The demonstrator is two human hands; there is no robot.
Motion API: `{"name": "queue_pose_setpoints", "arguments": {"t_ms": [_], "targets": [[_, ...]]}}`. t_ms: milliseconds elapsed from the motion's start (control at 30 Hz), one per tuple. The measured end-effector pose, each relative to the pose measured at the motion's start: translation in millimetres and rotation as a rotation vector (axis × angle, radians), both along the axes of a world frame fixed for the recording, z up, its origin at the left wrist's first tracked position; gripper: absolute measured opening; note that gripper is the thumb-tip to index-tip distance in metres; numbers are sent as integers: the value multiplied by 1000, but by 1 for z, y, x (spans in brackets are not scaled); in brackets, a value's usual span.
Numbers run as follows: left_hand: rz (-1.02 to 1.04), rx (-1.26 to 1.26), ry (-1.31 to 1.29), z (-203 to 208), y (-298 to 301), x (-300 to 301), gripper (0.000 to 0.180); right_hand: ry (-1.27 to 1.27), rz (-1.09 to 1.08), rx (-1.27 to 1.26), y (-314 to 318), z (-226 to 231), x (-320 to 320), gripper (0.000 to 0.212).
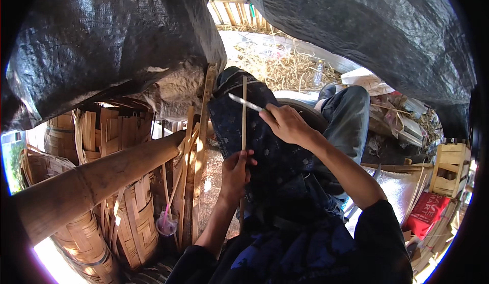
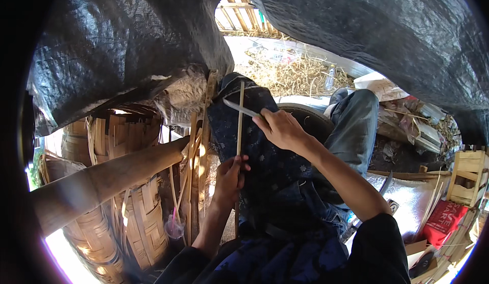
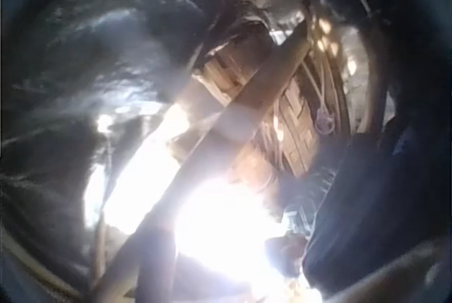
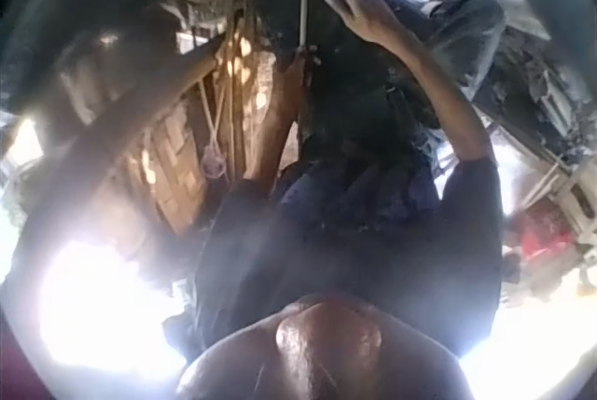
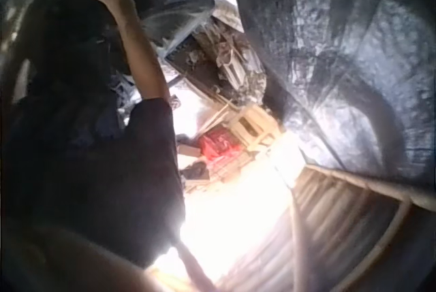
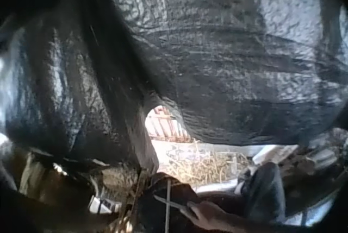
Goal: The person scrapes and shapes a thin wooden stick along its length using a knife.
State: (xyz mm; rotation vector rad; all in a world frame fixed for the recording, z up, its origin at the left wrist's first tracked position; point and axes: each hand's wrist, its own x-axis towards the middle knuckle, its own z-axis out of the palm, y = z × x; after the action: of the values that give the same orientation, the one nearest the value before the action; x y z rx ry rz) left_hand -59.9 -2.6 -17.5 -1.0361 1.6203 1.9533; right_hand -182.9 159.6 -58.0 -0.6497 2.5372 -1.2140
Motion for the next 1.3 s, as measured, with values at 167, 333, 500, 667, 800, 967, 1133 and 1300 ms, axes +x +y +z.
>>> {"name": "queue_pose_setpoints", "arguments": {"t_ms": [167, 333, 500, 667, 800, 967, 1133, 1300], "targets": [[6, -138, 116, -15, -8, -16, 28, 166, 79, 1, 3, -2, 18, 32], [-66, -448, 202, -20, 8, -14, 28, 71, 136, 235, -4, 6, 21, 36], [-108, -658, 255, -30, 9, -10, 22, 20, 92, 315, -15, 12, 31, 38], [-91, -652, 235, -27, 11, -11, 22, 17, 82, 319, -21, 11, 27, 41], [-87, -657, 228, -26, 10, -10, 22, -11, 81, 358, -31, 15, 21, 45], [-97, -673, 191, -28, 12, -11, 21, 45, 55, 341, -36, 7, 21, 43], [-169, -659, 290, -24, 28, 5, 21, 50, -34, 421, -32, 2, -28, 48], [-28, -366, 138, -28, 7, -4, 26, 192, -57, 273, -21, 10, -18, 43]]}}
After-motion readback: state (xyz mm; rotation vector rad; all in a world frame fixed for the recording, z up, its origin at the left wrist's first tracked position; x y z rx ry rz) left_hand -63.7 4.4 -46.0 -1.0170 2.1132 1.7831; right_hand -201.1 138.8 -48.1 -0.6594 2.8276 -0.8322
